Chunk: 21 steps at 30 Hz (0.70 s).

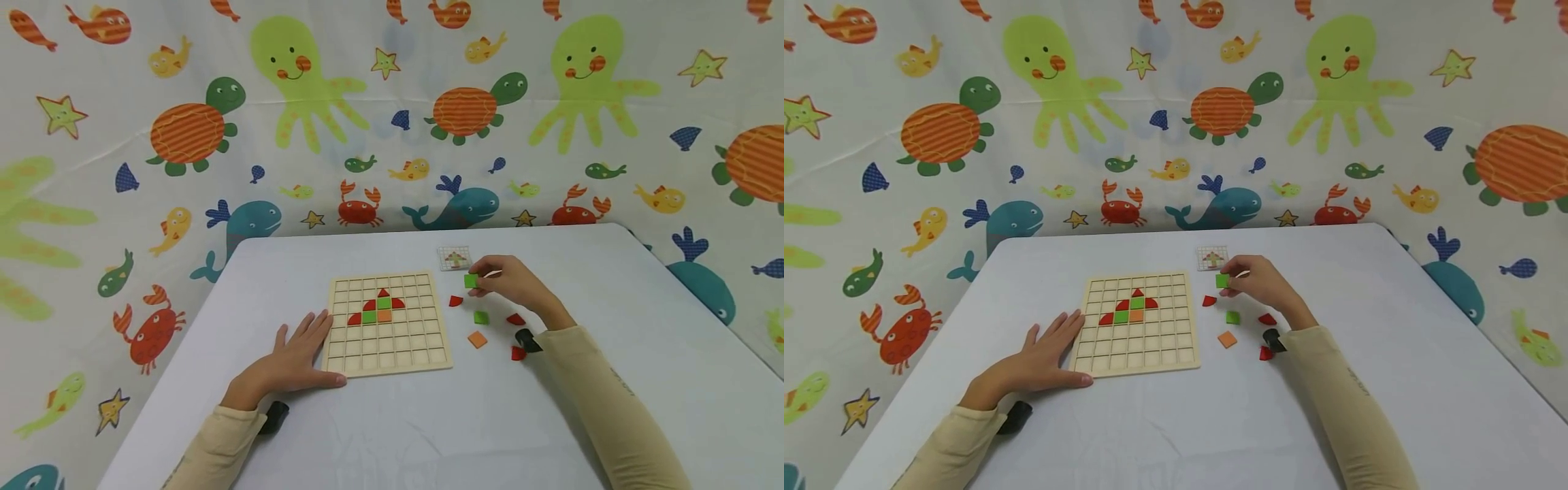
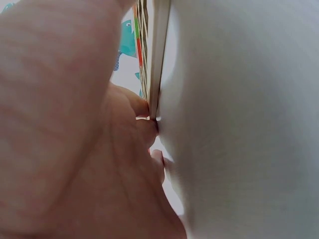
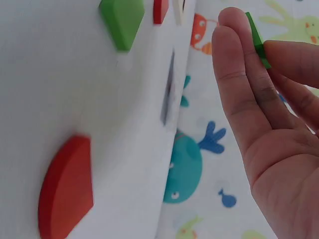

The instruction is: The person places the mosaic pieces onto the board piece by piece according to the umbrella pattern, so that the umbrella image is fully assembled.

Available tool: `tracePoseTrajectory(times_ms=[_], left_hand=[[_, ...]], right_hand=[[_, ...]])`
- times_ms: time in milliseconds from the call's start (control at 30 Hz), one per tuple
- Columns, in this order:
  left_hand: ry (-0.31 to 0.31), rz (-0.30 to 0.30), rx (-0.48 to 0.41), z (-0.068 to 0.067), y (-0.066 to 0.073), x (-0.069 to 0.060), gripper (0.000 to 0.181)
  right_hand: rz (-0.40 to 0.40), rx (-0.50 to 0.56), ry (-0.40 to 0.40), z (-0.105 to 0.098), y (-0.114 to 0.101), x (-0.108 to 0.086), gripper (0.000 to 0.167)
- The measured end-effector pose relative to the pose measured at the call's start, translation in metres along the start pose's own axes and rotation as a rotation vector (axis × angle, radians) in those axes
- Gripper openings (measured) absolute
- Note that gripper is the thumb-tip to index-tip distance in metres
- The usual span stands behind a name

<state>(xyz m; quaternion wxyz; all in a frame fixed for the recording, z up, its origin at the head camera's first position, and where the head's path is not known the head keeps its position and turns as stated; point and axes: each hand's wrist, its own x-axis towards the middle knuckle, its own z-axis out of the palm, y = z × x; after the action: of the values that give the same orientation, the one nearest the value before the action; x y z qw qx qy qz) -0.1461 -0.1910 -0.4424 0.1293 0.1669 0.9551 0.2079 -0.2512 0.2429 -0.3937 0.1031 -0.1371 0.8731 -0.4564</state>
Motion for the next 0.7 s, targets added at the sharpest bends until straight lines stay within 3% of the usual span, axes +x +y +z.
tracePoseTrajectory(times_ms=[500,700], left_hand=[[-0.007,-0.007,-0.005,0.001,0.001,0.000,0.128],[-0.006,-0.009,0.002,0.002,0.001,-0.001,0.128]], right_hand=[[-0.152,0.014,-0.051,0.040,-0.049,0.019,0.021],[-0.160,0.012,-0.090,0.061,-0.062,0.025,0.021]])
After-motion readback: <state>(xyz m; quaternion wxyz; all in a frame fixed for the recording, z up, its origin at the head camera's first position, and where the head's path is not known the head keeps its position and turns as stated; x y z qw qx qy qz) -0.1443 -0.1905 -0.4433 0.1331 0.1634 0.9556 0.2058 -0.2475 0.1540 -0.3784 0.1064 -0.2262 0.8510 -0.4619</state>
